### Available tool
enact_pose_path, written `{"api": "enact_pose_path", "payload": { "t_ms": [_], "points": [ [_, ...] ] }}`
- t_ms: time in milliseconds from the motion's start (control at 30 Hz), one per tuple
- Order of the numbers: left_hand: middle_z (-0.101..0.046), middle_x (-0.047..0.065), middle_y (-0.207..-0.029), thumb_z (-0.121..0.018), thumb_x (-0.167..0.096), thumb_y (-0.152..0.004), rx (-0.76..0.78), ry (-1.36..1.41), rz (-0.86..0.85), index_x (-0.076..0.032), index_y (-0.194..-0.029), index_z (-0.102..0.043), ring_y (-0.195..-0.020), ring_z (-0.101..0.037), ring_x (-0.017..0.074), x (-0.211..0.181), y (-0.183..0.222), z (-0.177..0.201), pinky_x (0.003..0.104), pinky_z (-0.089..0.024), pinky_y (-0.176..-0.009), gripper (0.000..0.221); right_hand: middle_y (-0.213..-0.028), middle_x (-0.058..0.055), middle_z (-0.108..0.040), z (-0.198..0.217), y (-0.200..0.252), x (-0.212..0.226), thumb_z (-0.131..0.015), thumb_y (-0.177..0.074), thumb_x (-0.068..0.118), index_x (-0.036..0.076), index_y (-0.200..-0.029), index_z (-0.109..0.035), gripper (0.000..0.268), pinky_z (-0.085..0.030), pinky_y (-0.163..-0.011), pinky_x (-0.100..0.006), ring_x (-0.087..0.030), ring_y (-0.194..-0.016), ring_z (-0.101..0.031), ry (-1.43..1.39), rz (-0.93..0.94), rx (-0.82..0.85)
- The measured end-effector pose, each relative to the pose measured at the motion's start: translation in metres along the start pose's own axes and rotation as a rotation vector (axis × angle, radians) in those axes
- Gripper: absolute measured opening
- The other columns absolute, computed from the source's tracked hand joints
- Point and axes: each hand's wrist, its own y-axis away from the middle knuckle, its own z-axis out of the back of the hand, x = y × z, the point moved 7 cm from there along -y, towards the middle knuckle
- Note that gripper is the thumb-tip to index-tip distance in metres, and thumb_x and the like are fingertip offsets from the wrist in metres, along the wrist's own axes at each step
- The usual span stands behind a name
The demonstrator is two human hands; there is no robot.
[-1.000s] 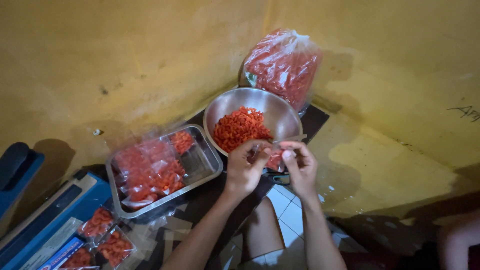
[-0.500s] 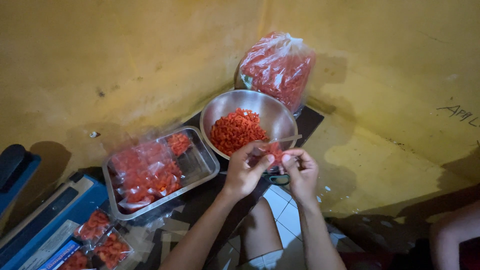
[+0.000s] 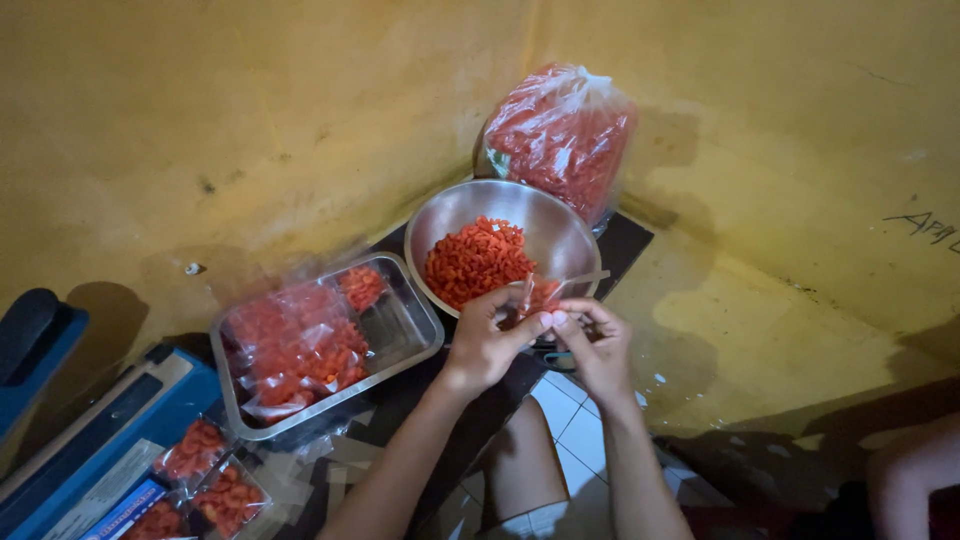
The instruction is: The person scoops dried red goji berries from a metal bowl into small clear plastic bags using a spoon. They fold the open ends of the bags and place them into a metal tray. The process is repeated multiple times throughout the clip.
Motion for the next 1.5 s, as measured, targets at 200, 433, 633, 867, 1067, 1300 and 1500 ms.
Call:
{"api": "enact_pose_path", "payload": {
  "t_ms": [200,433,633,867,1067,1300,1500],
  "points": [
    [-0.060,0.004,-0.071,-0.085,-0.010,-0.080,0.116,0.047,0.036,-0.003,-0.091,-0.071,-0.061,-0.068,0.0132,0.033,-0.004,-0.003,0.025,-0.062,-0.056,0.019,-0.068,-0.012,-0.067,0.011,-0.008,-0.021,-0.083,-0.084,0.005,-0.006,-0.097,-0.074,0.019,-0.052,-0.043,-0.023,-0.014,-0.054,-0.061,-0.092,-0.070,-0.033],
    [-0.065,0.006,-0.077,-0.087,-0.009,-0.079,0.194,0.063,0.015,-0.002,-0.097,-0.072,-0.065,-0.068,0.0124,0.003,0.001,-0.006,0.026,-0.062,-0.058,0.024,-0.056,-0.011,-0.062,0.014,-0.006,-0.016,-0.084,-0.084,0.006,-0.004,-0.087,-0.074,0.015,-0.047,-0.039,-0.021,-0.011,-0.046,-0.058,-0.070,-0.041,-0.073],
    [-0.066,0.012,-0.088,-0.092,-0.023,-0.076,-0.064,-0.184,-0.094,-0.002,-0.108,-0.070,-0.074,-0.072,0.0180,0.014,-0.005,0.012,0.030,-0.063,-0.060,0.045,-0.072,-0.013,-0.069,0.006,-0.004,0.048,-0.087,-0.085,0.008,0.001,-0.090,-0.078,0.012,-0.049,-0.057,-0.028,-0.015,-0.063,-0.062,0.367,0.349,-0.240],
    [-0.071,0.016,-0.094,-0.077,-0.039,-0.088,-0.015,-0.053,-0.032,-0.003,-0.118,-0.073,-0.088,-0.071,0.0226,0.021,-0.007,0.004,0.038,-0.062,-0.074,0.046,-0.085,-0.009,-0.074,-0.031,0.029,0.076,-0.087,-0.082,0.015,0.012,-0.082,-0.083,0.006,-0.055,-0.060,-0.032,-0.023,-0.064,-0.064,0.802,1.094,-0.250],
    [-0.074,0.012,-0.083,-0.081,-0.018,-0.086,-0.040,-0.156,-0.167,-0.007,-0.116,-0.077,-0.080,-0.070,0.0143,-0.007,-0.003,0.011,0.029,-0.060,-0.068,0.032,-0.107,-0.013,-0.068,-0.013,0.015,0.069,-0.082,-0.084,0.025,0.005,-0.108,-0.073,0.032,-0.054,-0.069,-0.031,-0.024,-0.087,-0.061,0.535,0.696,-0.156],
    [-0.072,0.012,-0.081,-0.087,-0.011,-0.078,0.049,-0.216,-0.137,-0.004,-0.121,-0.073,-0.077,-0.067,0.0147,-0.012,-0.003,0.006,0.031,-0.060,-0.072,0.046,-0.078,-0.014,-0.074,0.020,-0.013,-0.023,-0.082,-0.082,0.003,-0.006,-0.103,-0.074,0.024,-0.061,-0.055,-0.026,-0.016,-0.067,-0.071,-0.054,-0.021,0.010],
    [-0.070,0.011,-0.077,-0.089,-0.008,-0.074,0.112,-0.443,-0.276,-0.009,-0.121,-0.074,-0.073,-0.071,0.0203,-0.029,-0.001,0.003,0.033,-0.061,-0.068,0.049,-0.072,-0.014,-0.072,0.021,-0.011,-0.030,-0.083,-0.082,0.002,-0.007,-0.102,-0.074,0.024,-0.059,-0.050,-0.023,-0.014,-0.061,-0.068,-0.049,-0.048,-0.021]
  ]
}}
